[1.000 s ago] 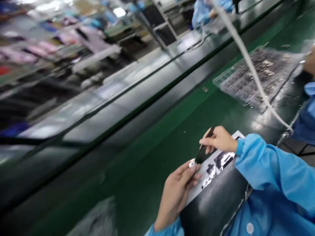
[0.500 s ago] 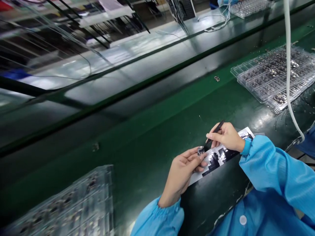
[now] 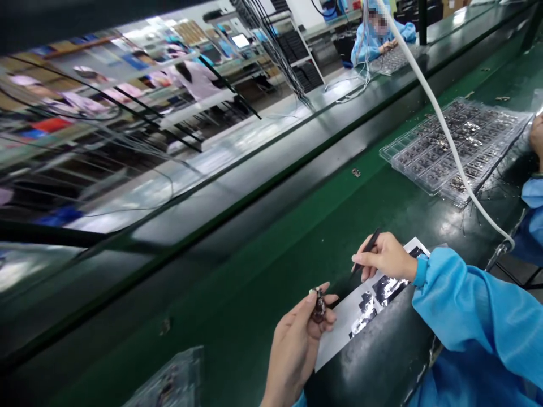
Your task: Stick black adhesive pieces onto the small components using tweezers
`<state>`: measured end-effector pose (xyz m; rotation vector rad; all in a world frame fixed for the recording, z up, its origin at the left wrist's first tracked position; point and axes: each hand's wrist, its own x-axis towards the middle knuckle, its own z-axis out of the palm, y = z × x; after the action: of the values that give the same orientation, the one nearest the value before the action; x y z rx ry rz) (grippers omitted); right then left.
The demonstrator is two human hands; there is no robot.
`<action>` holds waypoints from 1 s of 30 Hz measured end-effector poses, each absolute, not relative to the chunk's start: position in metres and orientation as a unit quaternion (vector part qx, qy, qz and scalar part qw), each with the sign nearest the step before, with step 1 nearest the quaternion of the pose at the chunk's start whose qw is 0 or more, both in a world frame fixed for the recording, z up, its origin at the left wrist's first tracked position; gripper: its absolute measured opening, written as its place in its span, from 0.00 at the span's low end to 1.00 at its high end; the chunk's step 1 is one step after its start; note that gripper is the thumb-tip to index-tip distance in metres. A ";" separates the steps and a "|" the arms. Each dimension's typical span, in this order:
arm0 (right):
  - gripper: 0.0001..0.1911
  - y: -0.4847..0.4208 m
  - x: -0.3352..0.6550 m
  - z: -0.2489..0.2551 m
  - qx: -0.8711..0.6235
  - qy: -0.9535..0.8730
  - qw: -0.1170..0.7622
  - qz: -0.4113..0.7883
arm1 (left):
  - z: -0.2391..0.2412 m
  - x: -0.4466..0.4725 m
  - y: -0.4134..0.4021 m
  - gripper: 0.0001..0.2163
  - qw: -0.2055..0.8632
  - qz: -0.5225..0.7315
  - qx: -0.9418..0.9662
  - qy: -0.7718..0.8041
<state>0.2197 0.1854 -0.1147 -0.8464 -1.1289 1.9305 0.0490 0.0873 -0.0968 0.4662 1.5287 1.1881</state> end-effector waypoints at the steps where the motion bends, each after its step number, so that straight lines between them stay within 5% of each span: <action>1: 0.20 0.185 0.220 -0.114 -0.331 -0.437 0.366 0.752 | -0.097 0.051 0.088 0.22 0.546 0.500 0.194 0.644; 30: 0.18 0.180 0.216 -0.116 -0.389 -0.492 0.324 0.708 | -0.110 0.076 0.088 0.14 0.628 0.419 0.237 0.612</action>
<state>0.2158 0.1797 -0.1163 -1.0213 -1.2919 1.8567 0.0765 0.0884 -0.1098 0.5421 1.4018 0.9604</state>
